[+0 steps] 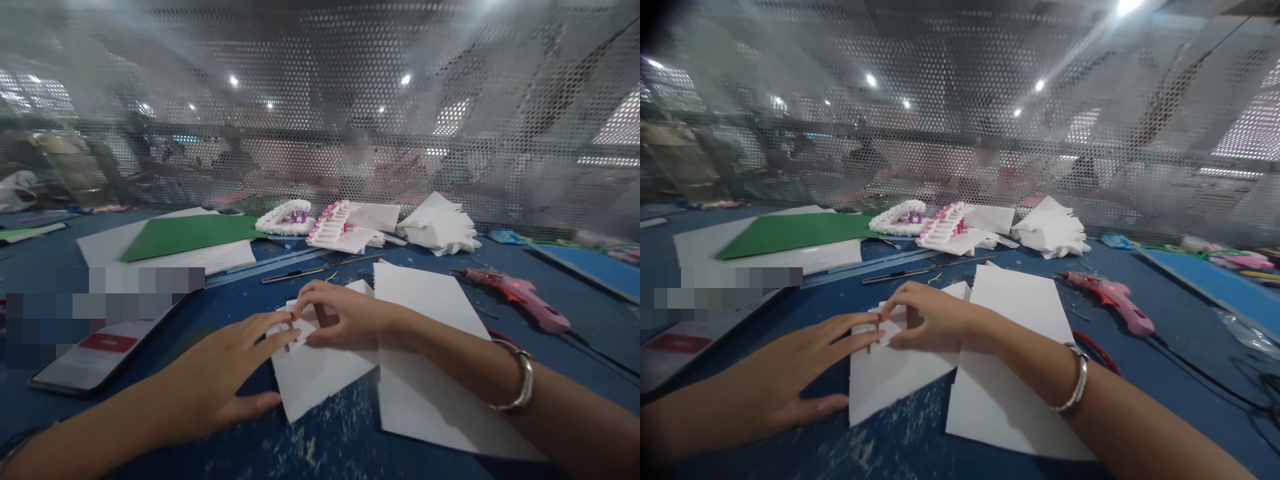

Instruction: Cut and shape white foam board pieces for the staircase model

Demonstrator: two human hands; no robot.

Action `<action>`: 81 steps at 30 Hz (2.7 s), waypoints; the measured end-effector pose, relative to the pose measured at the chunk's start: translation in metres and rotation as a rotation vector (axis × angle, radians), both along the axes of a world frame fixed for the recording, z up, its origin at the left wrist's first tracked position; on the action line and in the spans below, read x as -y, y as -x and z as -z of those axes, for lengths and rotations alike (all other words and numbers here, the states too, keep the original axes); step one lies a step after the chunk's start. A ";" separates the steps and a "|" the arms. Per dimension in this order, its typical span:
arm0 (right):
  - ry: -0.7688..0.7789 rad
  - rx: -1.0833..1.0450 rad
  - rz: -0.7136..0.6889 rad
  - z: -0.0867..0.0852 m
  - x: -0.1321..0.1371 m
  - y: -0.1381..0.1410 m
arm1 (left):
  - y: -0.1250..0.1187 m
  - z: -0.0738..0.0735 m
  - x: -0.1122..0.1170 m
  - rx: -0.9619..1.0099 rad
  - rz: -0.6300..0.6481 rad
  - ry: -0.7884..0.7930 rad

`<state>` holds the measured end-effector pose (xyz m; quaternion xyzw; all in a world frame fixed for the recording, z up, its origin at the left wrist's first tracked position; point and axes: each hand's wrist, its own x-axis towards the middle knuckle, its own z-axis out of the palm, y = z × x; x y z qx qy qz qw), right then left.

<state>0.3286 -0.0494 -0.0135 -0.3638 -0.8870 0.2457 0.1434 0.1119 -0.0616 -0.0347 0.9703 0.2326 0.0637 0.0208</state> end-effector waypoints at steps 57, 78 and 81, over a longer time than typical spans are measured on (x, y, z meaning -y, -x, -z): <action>-0.133 0.311 0.115 -0.020 0.017 -0.001 | -0.019 -0.010 0.016 0.037 -0.279 0.097; -0.384 0.583 0.477 -0.011 0.151 -0.062 | 0.058 0.011 0.020 0.075 -0.320 0.150; -0.340 0.563 0.469 -0.014 0.151 -0.071 | 0.052 0.003 0.014 0.038 -0.349 0.127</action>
